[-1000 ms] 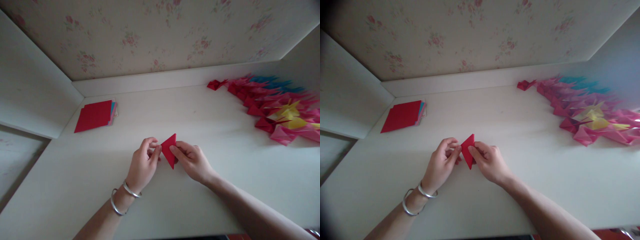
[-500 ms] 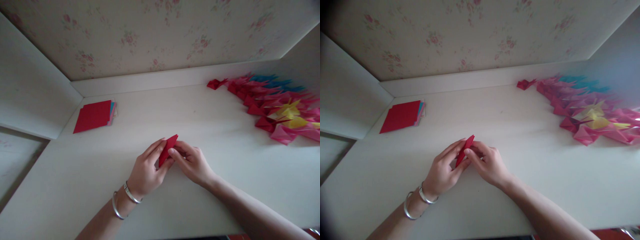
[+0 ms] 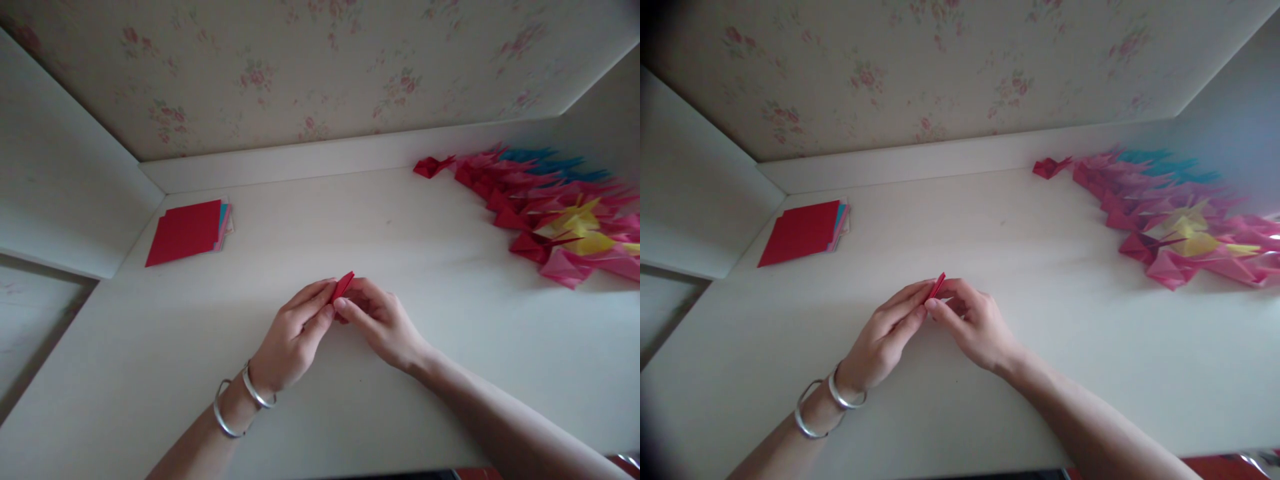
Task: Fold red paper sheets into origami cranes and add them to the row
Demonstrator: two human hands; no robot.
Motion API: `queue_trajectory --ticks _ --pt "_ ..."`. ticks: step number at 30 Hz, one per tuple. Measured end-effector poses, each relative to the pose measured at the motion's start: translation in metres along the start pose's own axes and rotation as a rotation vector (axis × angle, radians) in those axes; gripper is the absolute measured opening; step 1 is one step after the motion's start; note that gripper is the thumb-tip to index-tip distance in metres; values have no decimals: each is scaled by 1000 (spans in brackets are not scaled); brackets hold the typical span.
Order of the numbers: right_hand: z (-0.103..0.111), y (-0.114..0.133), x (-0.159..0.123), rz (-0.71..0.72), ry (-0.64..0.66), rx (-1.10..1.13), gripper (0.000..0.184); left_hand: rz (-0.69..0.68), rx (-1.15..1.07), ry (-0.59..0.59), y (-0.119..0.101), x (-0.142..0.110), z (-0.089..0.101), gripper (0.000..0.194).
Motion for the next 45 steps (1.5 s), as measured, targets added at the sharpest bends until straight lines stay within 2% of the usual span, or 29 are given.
queue_trajectory --ticks 4,13,18,21,23,27,31,35,40,45 --pt "-1 -1 0 -7 -8 -67 23 5 30 -5 4 0 1 39" --pt "0 3 -1 13 -6 -174 20 121 -96 -56 13 -2 4 36" --pt "7 7 -3 46 -80 -339 14 62 -29 -89 14 -2 6 39" --pt "11 1 -3 26 -140 -344 25 -9 26 -73 9 -2 3 36" --pt "15 -2 -3 31 -185 -381 30 -5 27 -80 8 -1 3 29" --pt "15 10 -6 163 -216 -461 31 64 -5 -173 13 -1 14 20" --pt "5 28 -12 348 -164 -588 25 218 -218 -220 33 -2 15 15" --pt "0 38 -17 471 -148 -620 22 354 -427 -195 51 -4 6 23" --pt "1 42 -19 526 -174 -612 22 498 -651 -105 60 -8 -10 29" --pt "-1 46 -20 555 -184 -648 25 511 -828 -81 56 -8 -16 28"
Point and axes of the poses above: each hand's wrist, its own x-axis towards the middle knuckle, its own z-axis out of the back of the hand, y = z × x, the point moved 10 cm from there along x, towards the middle knuckle, and after that the axes turned 2 degrees about y, right-handed, at the moved point
